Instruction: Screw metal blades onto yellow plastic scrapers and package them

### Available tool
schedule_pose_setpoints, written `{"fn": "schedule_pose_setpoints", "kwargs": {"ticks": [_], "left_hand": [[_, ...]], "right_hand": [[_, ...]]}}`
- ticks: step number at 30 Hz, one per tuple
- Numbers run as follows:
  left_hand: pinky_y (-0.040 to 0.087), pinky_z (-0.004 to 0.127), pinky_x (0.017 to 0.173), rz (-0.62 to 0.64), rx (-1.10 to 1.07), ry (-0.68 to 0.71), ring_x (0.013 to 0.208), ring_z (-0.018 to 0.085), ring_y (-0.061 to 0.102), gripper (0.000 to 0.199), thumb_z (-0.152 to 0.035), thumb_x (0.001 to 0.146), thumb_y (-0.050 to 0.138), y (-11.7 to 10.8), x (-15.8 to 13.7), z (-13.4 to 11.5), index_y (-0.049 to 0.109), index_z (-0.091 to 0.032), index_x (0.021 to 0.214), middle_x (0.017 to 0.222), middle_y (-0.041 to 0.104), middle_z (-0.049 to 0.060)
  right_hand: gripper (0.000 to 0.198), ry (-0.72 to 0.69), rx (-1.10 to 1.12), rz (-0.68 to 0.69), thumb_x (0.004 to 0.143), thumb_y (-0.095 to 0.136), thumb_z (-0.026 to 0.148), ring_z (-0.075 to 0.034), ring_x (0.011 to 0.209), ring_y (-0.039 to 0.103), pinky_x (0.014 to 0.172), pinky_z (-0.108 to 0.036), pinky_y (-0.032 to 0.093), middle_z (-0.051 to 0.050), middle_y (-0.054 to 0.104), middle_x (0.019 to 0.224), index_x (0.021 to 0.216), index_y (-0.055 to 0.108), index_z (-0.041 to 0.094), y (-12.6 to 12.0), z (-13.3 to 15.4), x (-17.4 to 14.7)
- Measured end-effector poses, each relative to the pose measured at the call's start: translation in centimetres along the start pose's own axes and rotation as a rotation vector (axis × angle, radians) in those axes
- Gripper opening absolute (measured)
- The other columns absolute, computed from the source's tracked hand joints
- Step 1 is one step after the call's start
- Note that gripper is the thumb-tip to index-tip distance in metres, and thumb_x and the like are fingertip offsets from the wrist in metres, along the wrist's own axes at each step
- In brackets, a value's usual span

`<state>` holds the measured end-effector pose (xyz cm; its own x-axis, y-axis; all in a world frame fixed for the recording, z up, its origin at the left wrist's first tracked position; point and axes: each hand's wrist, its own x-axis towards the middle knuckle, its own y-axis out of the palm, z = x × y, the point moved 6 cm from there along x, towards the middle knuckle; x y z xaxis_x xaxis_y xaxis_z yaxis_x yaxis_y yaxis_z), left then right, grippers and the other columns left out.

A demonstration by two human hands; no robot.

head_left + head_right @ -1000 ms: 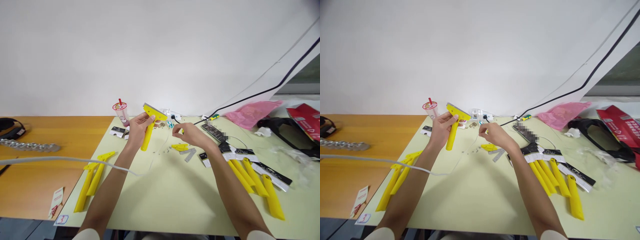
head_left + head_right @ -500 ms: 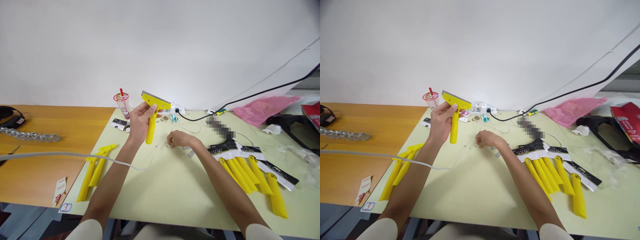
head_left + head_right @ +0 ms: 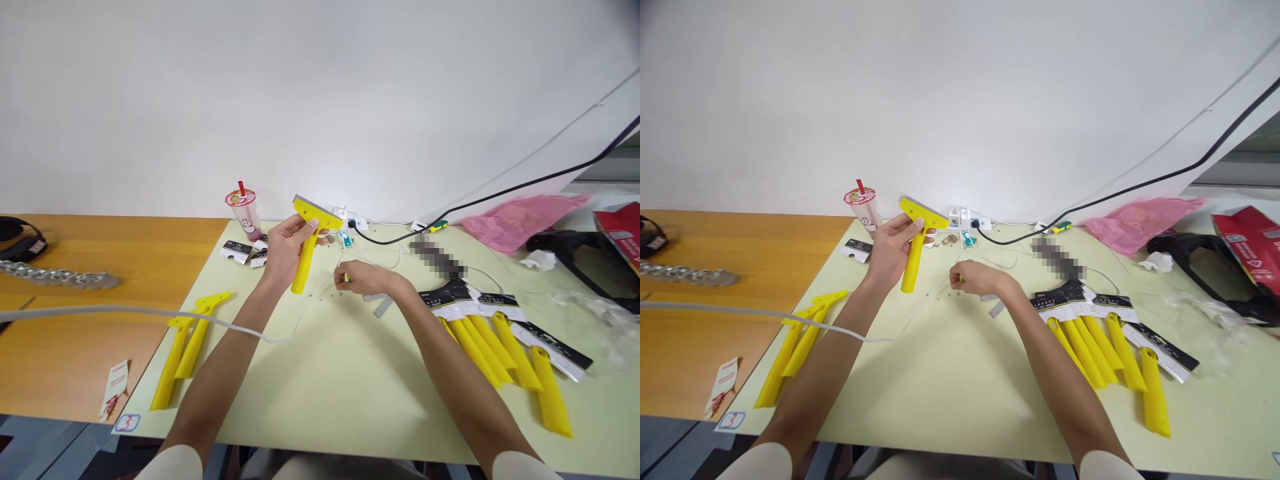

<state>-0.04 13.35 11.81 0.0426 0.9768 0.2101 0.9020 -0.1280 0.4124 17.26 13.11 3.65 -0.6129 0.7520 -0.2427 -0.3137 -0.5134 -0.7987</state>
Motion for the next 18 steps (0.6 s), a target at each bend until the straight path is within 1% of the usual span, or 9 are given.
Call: {"fn": "schedule_pose_setpoints", "kwargs": {"ticks": [3,5,7,9,10,11,13,15,18], "left_hand": [[0.067,0.035,0.081,0.004,0.021,-0.047,0.098,0.027,0.08,0.044,-0.042,0.069,0.1,-0.3,0.3,1.2,0.079,-0.015,0.095,0.107,0.081,0.011],[0.067,0.033,0.078,0.034,0.052,-0.088,0.093,0.024,0.08,0.045,-0.043,0.07,0.099,-0.3,0.4,2.2,0.08,-0.014,0.098,0.108,0.081,0.012],[0.067,0.032,0.076,0.08,0.101,-0.134,0.09,0.022,0.08,0.044,-0.043,0.072,0.098,-0.1,0.3,3.1,0.081,-0.014,0.1,0.111,0.081,0.012],[0.068,0.033,0.075,0.134,0.149,-0.176,0.088,0.023,0.08,0.042,-0.044,0.074,0.097,0.4,-0.1,3.9,0.082,-0.015,0.1,0.11,0.081,0.013],[0.068,0.035,0.075,0.167,0.171,-0.193,0.088,0.024,0.08,0.041,-0.044,0.074,0.096,0.7,-0.4,4.2,0.082,-0.015,0.1,0.109,0.081,0.013],[0.069,0.036,0.076,0.201,0.19,-0.206,0.088,0.024,0.08,0.041,-0.044,0.075,0.096,1.1,-0.7,4.4,0.083,-0.015,0.101,0.108,0.081,0.013],[0.069,0.039,0.08,0.273,0.228,-0.229,0.09,0.025,0.08,0.039,-0.045,0.078,0.094,1.9,-1.4,4.5,0.083,-0.017,0.102,0.109,0.081,0.013],[0.069,0.041,0.083,0.33,0.268,-0.243,0.093,0.026,0.08,0.037,-0.047,0.082,0.091,2.7,-2.1,4.3,0.083,-0.017,0.103,0.108,0.08,0.012],[0.069,0.041,0.084,0.378,0.307,-0.264,0.096,0.026,0.079,0.038,-0.05,0.086,0.087,3.5,-3.0,3.7,0.082,-0.017,0.104,0.105,0.08,0.012]], "right_hand": [[0.013,-0.062,0.007,-0.115,0.094,0.062,0.02,-0.024,0.096,0.069,0.085,-0.034,0.049,-0.006,0.079,0.104,0.091,0.073,0.024,-3.0,1.9,-2.7],[0.014,-0.111,0.047,-0.311,0.1,0.06,0.03,-0.025,0.097,0.069,0.086,-0.036,0.049,-0.006,0.077,0.107,0.096,0.072,0.024,-5.5,3.3,-4.9],[0.015,-0.154,0.079,-0.544,0.102,0.061,0.035,-0.025,0.096,0.068,0.085,-0.037,0.049,-0.007,0.076,0.107,0.098,0.07,0.025,-7.6,4.7,-6.9],[0.015,-0.191,0.102,-0.735,0.104,0.062,0.036,-0.025,0.096,0.067,0.085,-0.037,0.049,-0.007,0.075,0.105,0.097,0.068,0.025,-8.9,5.9,-8.4],[0.014,-0.206,0.12,-0.797,0.104,0.062,0.035,-0.025,0.097,0.067,0.085,-0.037,0.05,-0.007,0.074,0.105,0.097,0.068,0.025,-9.2,6.4,-8.8],[0.014,-0.219,0.14,-0.83,0.105,0.062,0.035,-0.024,0.097,0.067,0.084,-0.037,0.05,-0.007,0.074,0.104,0.097,0.067,0.024,-9.2,6.7,-8.9],[0.014,-0.234,0.172,-0.844,0.104,0.064,0.034,-0.024,0.096,0.067,0.085,-0.037,0.051,-0.007,0.072,0.104,0.097,0.069,0.024,-9.0,6.9,-8.7],[0.012,-0.224,0.178,-0.829,0.102,0.066,0.032,-0.023,0.095,0.067,0.087,-0.037,0.051,-0.006,0.072,0.104,0.097,0.071,0.023,-8.7,6.8,-8.2],[0.012,-0.178,0.176,-0.799,0.1,0.067,0.03,-0.022,0.092,0.066,0.087,-0.038,0.05,-0.006,0.071,0.102,0.093,0.075,0.023,-8.5,6.2,-7.8]]}}
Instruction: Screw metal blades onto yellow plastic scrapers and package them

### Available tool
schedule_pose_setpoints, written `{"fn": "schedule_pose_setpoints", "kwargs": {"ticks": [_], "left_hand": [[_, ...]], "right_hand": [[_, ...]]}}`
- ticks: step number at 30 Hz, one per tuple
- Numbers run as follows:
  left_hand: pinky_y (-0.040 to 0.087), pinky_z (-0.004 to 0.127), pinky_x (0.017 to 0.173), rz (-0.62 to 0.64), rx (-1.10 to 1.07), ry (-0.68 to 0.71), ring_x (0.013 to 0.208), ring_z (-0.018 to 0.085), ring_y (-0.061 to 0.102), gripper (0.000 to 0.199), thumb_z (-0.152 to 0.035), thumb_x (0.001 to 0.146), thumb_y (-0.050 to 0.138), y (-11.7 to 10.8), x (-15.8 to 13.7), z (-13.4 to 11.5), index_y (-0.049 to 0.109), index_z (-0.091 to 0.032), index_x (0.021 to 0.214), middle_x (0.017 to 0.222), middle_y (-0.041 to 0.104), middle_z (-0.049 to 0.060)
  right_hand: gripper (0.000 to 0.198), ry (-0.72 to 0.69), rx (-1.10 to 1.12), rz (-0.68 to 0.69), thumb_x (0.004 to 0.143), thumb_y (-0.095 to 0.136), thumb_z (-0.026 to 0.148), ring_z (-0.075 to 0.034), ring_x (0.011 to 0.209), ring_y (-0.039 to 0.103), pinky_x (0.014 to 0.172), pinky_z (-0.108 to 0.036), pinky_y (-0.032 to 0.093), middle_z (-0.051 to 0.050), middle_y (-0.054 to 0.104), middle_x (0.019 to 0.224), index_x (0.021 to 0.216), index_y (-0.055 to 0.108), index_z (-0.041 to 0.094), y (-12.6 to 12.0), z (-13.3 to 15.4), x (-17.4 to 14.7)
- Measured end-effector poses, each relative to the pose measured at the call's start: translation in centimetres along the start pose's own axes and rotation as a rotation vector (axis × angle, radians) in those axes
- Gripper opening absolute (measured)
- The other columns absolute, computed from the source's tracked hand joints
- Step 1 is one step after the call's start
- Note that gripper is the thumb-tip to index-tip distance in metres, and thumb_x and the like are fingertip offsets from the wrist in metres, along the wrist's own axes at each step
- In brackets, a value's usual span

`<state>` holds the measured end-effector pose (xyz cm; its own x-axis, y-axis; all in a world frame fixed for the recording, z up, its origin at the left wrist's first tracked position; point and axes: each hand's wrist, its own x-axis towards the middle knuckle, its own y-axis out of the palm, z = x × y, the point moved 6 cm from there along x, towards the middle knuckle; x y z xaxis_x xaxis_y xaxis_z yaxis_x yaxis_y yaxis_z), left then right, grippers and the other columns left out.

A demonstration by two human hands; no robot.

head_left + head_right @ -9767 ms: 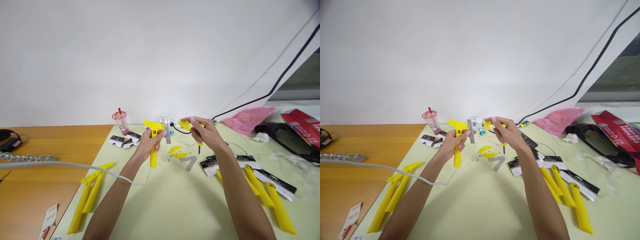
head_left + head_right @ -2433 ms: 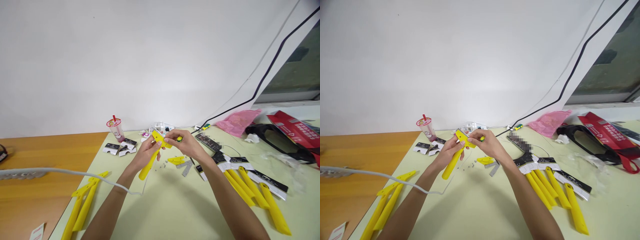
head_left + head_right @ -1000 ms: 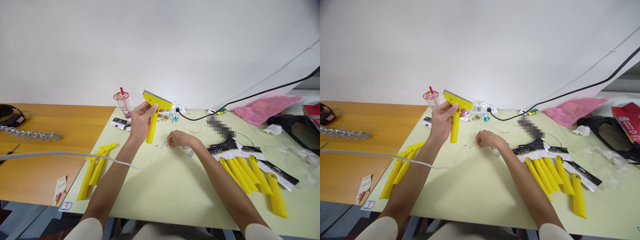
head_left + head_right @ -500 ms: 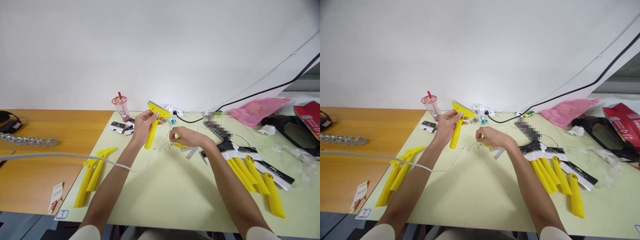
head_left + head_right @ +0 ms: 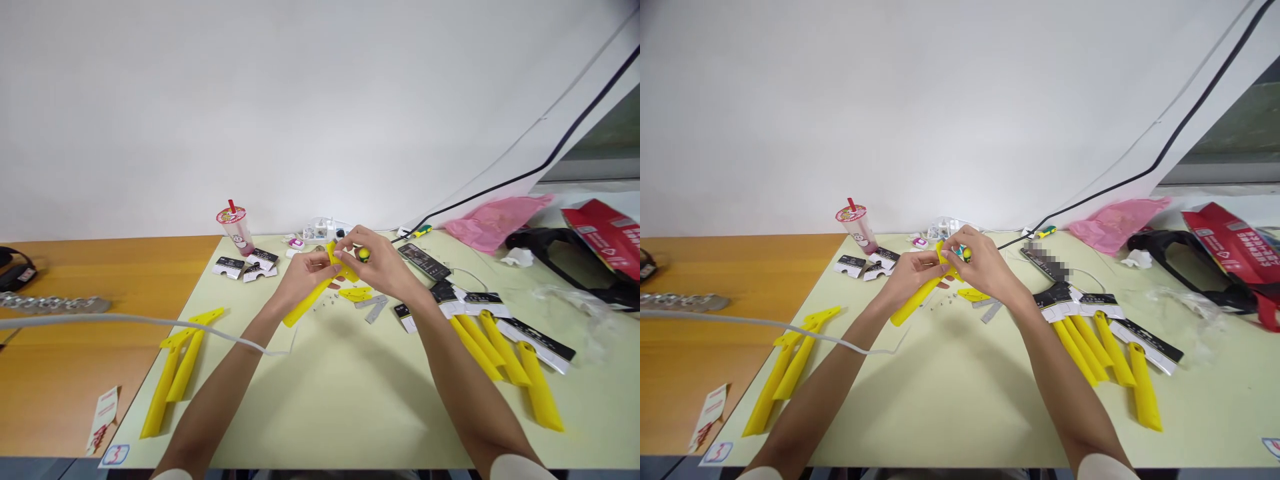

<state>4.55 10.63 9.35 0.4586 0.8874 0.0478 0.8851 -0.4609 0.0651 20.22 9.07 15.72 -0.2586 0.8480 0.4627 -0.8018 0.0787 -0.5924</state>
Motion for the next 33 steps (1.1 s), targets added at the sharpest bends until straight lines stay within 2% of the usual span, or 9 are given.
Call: {"fn": "schedule_pose_setpoints", "kwargs": {"ticks": [6,16,23,29,33], "left_hand": [[0.068,0.038,0.082,0.022,0.007,-0.029,0.091,0.024,0.078,0.043,-0.05,0.079,0.094,0.4,-0.5,-0.7,0.083,-0.016,0.103,0.107,0.081,0.012],[0.068,0.037,0.081,0.028,0.013,-0.019,0.091,0.025,0.079,0.042,-0.052,0.079,0.093,0.6,-0.4,-0.5,0.082,-0.016,0.099,0.099,0.08,0.01],[0.068,0.04,0.084,0.044,0.005,-0.026,0.094,0.026,0.08,0.042,-0.052,0.083,0.091,0.8,-0.4,-0.6,0.084,-0.017,0.105,0.111,0.082,0.014],[0.069,0.04,0.083,0.072,0.002,-0.054,0.095,0.027,0.081,0.04,-0.048,0.083,0.091,0.8,-0.2,0.0,0.084,-0.017,0.106,0.109,0.082,0.014],[0.068,0.038,0.084,0.091,0.019,-0.06,0.095,0.026,0.081,0.037,-0.046,0.083,0.091,0.9,-0.3,0.1,0.084,-0.018,0.107,0.11,0.082,0.013]], "right_hand": [[0.01,0.038,0.013,0.013,0.097,0.071,0.029,-0.021,0.089,0.065,0.082,-0.036,0.048,-0.005,0.072,0.1,0.09,0.077,0.023,-0.4,-0.2,0.0],[0.008,0.029,-0.006,0.037,0.093,0.072,0.022,-0.019,0.085,0.065,0.079,-0.034,0.046,-0.002,0.073,0.093,0.089,0.079,0.024,0.0,-0.4,-0.1],[0.006,0.145,0.029,0.008,0.088,0.074,0.025,-0.021,0.087,0.066,0.083,-0.036,0.048,-0.003,0.076,0.097,0.083,0.076,0.024,-0.1,-0.9,0.0],[0.008,0.171,-0.018,0.049,0.088,0.071,0.029,-0.022,0.09,0.065,0.083,-0.036,0.046,-0.003,0.076,0.097,0.084,0.074,0.023,0.0,-1.2,0.0],[0.01,0.244,0.035,0.079,0.082,0.073,0.03,-0.02,0.088,0.063,0.077,-0.034,0.045,-0.001,0.071,0.093,0.087,0.07,0.022,0.1,-2.2,0.3]]}}
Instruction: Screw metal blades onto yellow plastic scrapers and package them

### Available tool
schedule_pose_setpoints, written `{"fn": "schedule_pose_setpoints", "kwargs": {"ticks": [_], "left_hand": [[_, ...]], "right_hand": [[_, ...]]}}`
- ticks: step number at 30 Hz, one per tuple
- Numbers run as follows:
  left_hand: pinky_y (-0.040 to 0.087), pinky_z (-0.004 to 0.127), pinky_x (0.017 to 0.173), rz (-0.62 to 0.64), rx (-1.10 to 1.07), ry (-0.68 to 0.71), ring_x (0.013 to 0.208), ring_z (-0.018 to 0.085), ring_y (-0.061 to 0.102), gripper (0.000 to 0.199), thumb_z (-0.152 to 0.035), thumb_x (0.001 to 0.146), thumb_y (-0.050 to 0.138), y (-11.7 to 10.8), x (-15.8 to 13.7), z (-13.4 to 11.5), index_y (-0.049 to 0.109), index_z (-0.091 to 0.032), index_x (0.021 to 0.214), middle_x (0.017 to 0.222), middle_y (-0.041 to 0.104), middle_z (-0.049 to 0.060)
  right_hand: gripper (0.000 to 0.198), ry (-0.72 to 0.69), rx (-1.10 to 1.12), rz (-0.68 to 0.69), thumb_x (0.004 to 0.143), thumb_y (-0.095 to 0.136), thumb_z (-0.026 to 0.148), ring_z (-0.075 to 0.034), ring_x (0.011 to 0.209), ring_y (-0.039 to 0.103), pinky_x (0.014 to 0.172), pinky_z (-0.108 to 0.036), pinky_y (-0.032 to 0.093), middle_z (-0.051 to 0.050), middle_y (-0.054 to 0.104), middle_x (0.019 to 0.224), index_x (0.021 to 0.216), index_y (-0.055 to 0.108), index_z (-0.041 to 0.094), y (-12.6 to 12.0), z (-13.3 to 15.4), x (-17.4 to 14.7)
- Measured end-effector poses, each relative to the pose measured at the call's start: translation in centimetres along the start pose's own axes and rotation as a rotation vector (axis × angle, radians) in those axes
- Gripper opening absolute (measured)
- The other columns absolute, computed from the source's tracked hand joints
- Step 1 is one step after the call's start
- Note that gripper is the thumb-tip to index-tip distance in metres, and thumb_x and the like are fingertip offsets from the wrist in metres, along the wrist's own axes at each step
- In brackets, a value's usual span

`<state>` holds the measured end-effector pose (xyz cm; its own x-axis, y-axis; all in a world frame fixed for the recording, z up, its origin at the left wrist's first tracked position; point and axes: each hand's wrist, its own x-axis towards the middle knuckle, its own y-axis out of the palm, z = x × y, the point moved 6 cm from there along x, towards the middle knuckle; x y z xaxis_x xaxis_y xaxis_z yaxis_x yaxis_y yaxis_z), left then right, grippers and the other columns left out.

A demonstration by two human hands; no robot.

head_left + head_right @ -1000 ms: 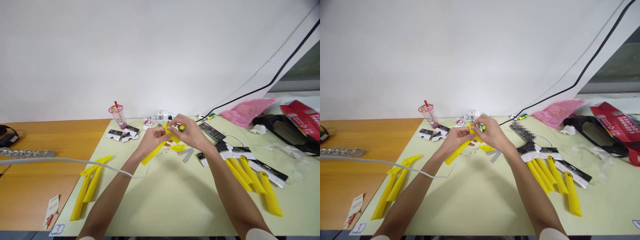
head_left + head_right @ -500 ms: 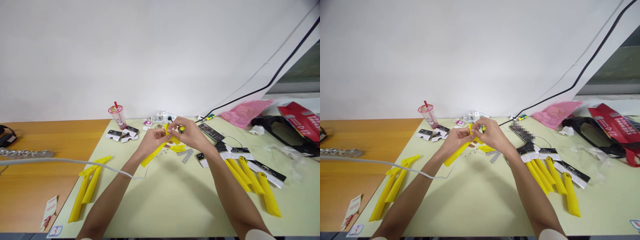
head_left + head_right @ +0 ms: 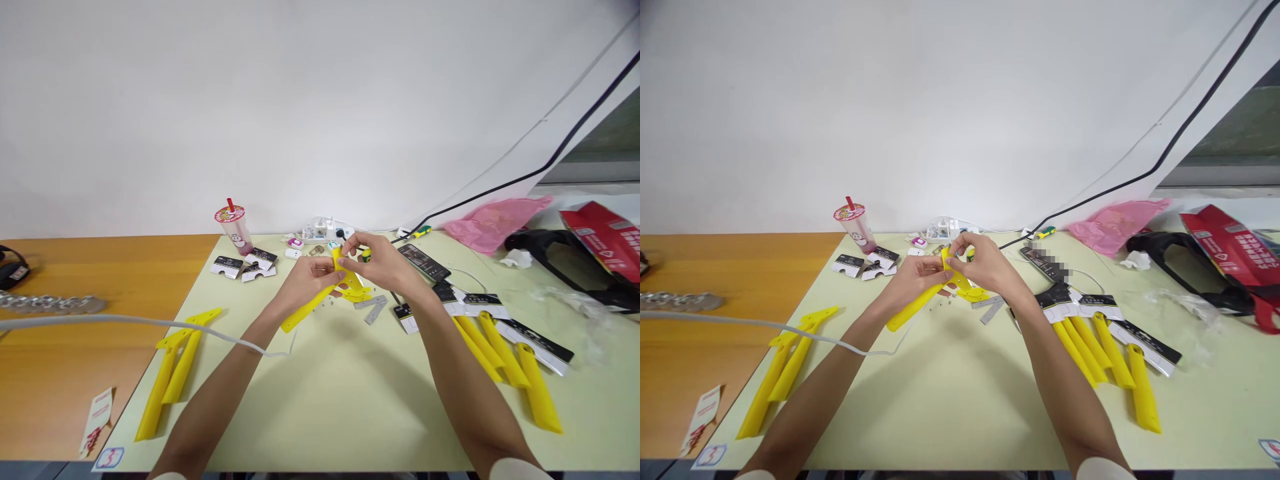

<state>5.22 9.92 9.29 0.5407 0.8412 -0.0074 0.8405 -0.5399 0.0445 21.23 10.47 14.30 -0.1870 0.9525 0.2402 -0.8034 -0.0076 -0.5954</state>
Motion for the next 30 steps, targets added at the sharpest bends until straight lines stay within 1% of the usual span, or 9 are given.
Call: {"fn": "schedule_pose_setpoints", "kwargs": {"ticks": [4,8,11,14,16,19,21,26,30], "left_hand": [[0.069,0.038,0.085,0.023,0.021,-0.025,0.098,0.027,0.081,0.037,-0.046,0.082,0.091,0.2,-0.2,0.0,0.084,-0.018,0.106,0.111,0.082,0.013],[0.069,0.038,0.082,-0.028,-0.016,-0.032,0.096,0.027,0.081,0.04,-0.048,0.08,0.093,-0.6,0.1,0.1,0.084,-0.017,0.105,0.112,0.081,0.014],[0.07,0.041,0.082,-0.119,-0.12,-0.005,0.095,0.028,0.081,0.045,-0.047,0.075,0.097,-1.8,0.5,0.1,0.083,-0.015,0.104,0.114,0.081,0.015],[0.071,0.042,0.083,-0.292,-0.218,0.058,0.093,0.028,0.082,0.049,-0.045,0.069,0.1,-3.6,0.6,-0.6,0.082,-0.013,0.102,0.112,0.082,0.015],[0.071,0.041,0.084,-0.384,-0.258,0.124,0.093,0.027,0.082,0.048,-0.043,0.069,0.1,-4.5,0.3,-1.4,0.081,-0.013,0.1,0.11,0.082,0.013],[0.071,0.039,0.087,-0.462,-0.277,0.22,0.099,0.028,0.082,0.042,-0.04,0.07,0.099,-5.4,-0.5,-2.8,0.079,-0.014,0.096,0.107,0.081,0.01],[0.071,0.039,0.089,-0.495,-0.27,0.264,0.104,0.029,0.082,0.039,-0.04,0.071,0.098,-5.8,-1.0,-3.6,0.078,-0.015,0.094,0.105,0.081,0.009],[0.071,0.04,0.091,-0.485,-0.258,0.292,0.106,0.03,0.081,0.038,-0.039,0.074,0.096,-5.8,-1.7,-4.6,0.078,-0.015,0.096,0.105,0.081,0.01],[0.071,0.04,0.088,-0.446,-0.248,0.294,0.103,0.03,0.082,0.039,-0.041,0.076,0.096,-5.6,-1.6,-4.6,0.079,-0.015,0.099,0.107,0.081,0.01]], "right_hand": [[0.024,0.098,0.169,0.09,0.078,0.079,0.032,-0.014,0.074,0.055,0.061,-0.029,0.04,0.002,0.063,0.091,0.089,0.059,0.023,0.4,-1.2,0.4],[0.037,0.167,0.258,0.122,0.08,0.085,0.046,-0.01,0.061,0.044,0.048,-0.026,0.031,0.002,0.062,0.094,0.094,0.058,0.025,0.7,-2.4,0.6],[0.035,0.077,0.217,-0.027,0.093,0.074,0.056,-0.014,0.068,0.053,0.056,-0.029,0.04,-0.001,0.067,0.096,0.096,0.061,0.024,-0.2,-2.7,1.0],[0.028,-0.012,0.036,-0.137,0.1,0.065,0.05,-0.02,0.086,0.064,0.075,-0.034,0.049,-0.005,0.073,0.096,0.093,0.066,0.023,-1.0,-2.8,1.3],[0.02,-0.031,-0.103,-0.008,0.098,0.066,0.041,-0.022,0.088,0.068,0.08,-0.036,0.049,-0.005,0.077,0.095,0.09,0.071,0.023,-0.1,-3.2,1.3],[0.009,-0.015,-0.266,0.381,0.089,0.072,0.029,-0.022,0.08,0.069,0.074,-0.035,0.047,-0.004,0.08,0.09,0.082,0.077,0.025,3.3,-4.5,0.8],[0.006,0.004,-0.328,0.546,0.082,0.077,0.022,-0.023,0.078,0.069,0.072,-0.035,0.047,-0.004,0.08,0.086,0.077,0.078,0.025,5.6,-5.7,0.5],[0.011,0.042,-0.345,0.666,0.075,0.083,0.018,-0.022,0.082,0.07,0.071,-0.032,0.046,-0.005,0.081,0.095,0.083,0.08,0.024,10.5,-7.7,0.7],[0.007,0.057,-0.359,0.714,0.079,0.081,0.021,-0.022,0.086,0.069,0.071,-0.031,0.045,-0.006,0.081,0.103,0.085,0.079,0.023,12.5,-8.3,0.8]]}}
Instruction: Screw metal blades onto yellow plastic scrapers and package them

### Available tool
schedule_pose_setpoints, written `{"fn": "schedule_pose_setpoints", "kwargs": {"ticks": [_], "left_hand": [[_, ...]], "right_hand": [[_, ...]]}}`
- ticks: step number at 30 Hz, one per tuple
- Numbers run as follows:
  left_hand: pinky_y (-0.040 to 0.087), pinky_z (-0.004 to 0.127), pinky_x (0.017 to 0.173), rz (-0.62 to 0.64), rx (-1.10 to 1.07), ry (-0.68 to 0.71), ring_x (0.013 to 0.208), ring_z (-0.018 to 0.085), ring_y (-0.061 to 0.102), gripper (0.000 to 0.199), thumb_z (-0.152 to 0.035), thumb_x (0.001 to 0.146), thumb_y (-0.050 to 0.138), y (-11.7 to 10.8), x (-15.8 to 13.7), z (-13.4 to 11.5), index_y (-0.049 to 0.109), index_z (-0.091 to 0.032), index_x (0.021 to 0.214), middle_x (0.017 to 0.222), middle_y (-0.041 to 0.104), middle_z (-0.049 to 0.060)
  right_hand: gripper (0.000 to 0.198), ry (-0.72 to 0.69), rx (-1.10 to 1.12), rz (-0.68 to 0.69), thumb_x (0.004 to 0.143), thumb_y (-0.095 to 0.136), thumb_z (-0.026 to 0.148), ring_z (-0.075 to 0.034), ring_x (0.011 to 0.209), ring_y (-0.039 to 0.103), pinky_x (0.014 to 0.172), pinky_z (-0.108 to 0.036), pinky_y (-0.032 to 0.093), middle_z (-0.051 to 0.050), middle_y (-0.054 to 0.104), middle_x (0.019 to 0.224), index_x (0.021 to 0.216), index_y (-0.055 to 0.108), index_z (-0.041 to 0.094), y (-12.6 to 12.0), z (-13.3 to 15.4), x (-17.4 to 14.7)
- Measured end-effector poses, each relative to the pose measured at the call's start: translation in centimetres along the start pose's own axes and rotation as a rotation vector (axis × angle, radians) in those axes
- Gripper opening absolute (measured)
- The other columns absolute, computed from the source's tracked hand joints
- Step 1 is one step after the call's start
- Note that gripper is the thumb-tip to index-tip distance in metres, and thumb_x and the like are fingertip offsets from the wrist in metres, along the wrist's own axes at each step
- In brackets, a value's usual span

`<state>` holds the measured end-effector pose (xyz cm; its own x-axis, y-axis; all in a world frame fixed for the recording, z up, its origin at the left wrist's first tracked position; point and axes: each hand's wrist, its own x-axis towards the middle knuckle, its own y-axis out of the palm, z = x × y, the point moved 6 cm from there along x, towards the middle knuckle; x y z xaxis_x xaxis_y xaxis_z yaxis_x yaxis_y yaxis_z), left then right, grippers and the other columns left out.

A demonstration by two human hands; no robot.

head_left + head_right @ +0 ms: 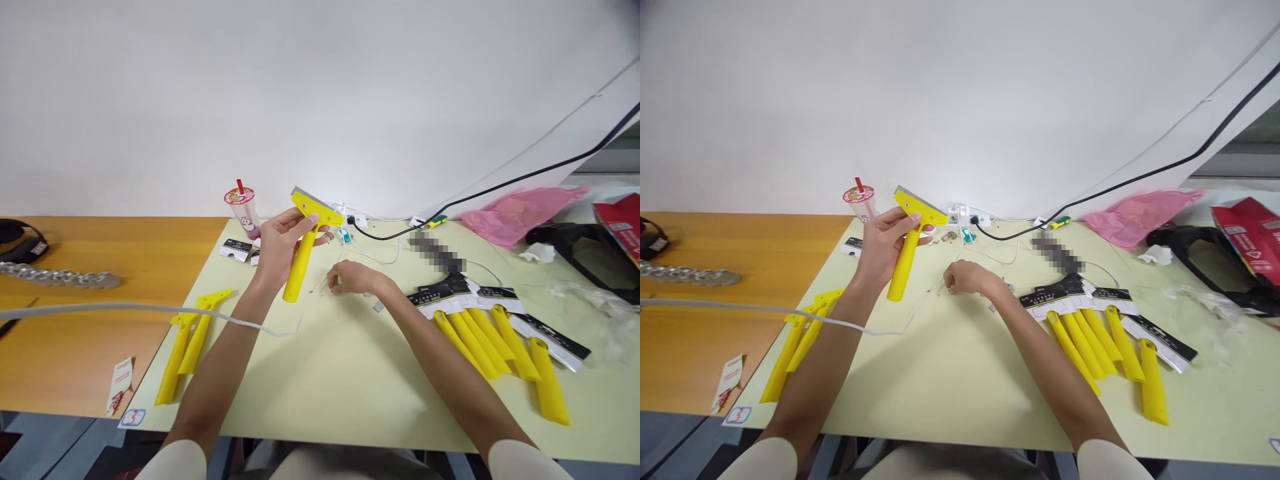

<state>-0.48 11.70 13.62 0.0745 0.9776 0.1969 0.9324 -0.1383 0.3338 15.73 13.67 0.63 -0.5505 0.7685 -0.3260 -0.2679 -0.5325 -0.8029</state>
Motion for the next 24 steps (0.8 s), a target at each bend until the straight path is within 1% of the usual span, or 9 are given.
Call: {"fn": "schedule_pose_setpoints", "kwargs": {"ticks": [7,12,15,18,21,22,24], "left_hand": [[0.071,0.039,0.086,0.026,-0.021,-0.034,0.101,0.03,0.082,0.041,-0.041,0.073,0.097,0.2,0.1,0.7,0.079,-0.015,0.098,0.108,0.081,0.011],[0.071,0.04,0.087,0.022,-0.006,-0.069,0.101,0.03,0.083,0.041,-0.041,0.071,0.098,0.4,0.1,1.0,0.078,-0.015,0.097,0.109,0.082,0.011],[0.071,0.041,0.087,0.023,-0.011,-0.083,0.099,0.03,0.083,0.042,-0.041,0.07,0.099,0.3,0.3,1.5,0.078,-0.014,0.095,0.107,0.082,0.011],[0.07,0.041,0.089,0.016,-0.004,-0.093,0.099,0.029,0.083,0.042,-0.041,0.07,0.098,0.0,0.8,2.2,0.078,-0.015,0.095,0.109,0.082,0.011],[0.07,0.041,0.089,0.014,0.004,-0.104,0.098,0.028,0.082,0.043,-0.041,0.07,0.098,-0.5,1.2,3.0,0.079,-0.015,0.097,0.11,0.082,0.011],[0.07,0.041,0.089,0.015,0.004,-0.109,0.098,0.027,0.082,0.043,-0.041,0.069,0.098,-0.6,1.3,3.3,0.079,-0.015,0.097,0.111,0.082,0.011],[0.07,0.04,0.088,0.021,0.003,-0.121,0.097,0.027,0.082,0.044,-0.041,0.069,0.099,-0.7,1.4,3.7,0.08,-0.014,0.099,0.112,0.082,0.012]], "right_hand": [[0.006,-0.04,0.003,0.032,0.083,0.076,0.022,-0.023,0.097,0.07,0.073,-0.03,0.045,-0.003,0.081,0.104,0.088,0.077,0.025,0.6,-0.1,0.5],[0.004,-0.059,0.016,0.044,0.085,0.074,0.02,-0.021,0.09,0.07,0.072,-0.03,0.044,-0.004,0.081,0.101,0.086,0.076,0.024,1.2,-0.4,0.9],[0.003,-0.057,0.024,0.039,0.085,0.075,0.019,-0.021,0.084,0.068,0.068,-0.03,0.043,-0.006,0.08,0.097,0.084,0.074,0.022,1.0,-0.1,0.7],[0.004,-0.088,0.046,0.011,0.086,0.075,0.018,-0.021,0.081,0.067,0.069,-0.03,0.044,-0.006,0.079,0.094,0.084,0.074,0.022,-0.6,0.9,-0.7],[0.005,-0.159,0.076,-0.076,0.091,0.071,0.021,-0.021,0.089,0.068,0.079,-0.031,0.048,-0.005,0.079,0.101,0.09,0.075,0.023,-3.4,2.6,-3.4],[0.006,-0.19,0.093,-0.137,0.093,0.069,0.023,-0.021,0.093,0.068,0.082,-0.032,0.049,-0.004,0.078,0.103,0.091,0.075,0.023,-4.6,3.2,-4.5],[0.01,-0.259,0.18,-0.341,0.097,0.07,0.031,-0.022,0.094,0.068,0.084,-0.034,0.05,-0.003,0.077,0.1,0.091,0.075,0.024,-7.3,4.4,-6.9]]}}
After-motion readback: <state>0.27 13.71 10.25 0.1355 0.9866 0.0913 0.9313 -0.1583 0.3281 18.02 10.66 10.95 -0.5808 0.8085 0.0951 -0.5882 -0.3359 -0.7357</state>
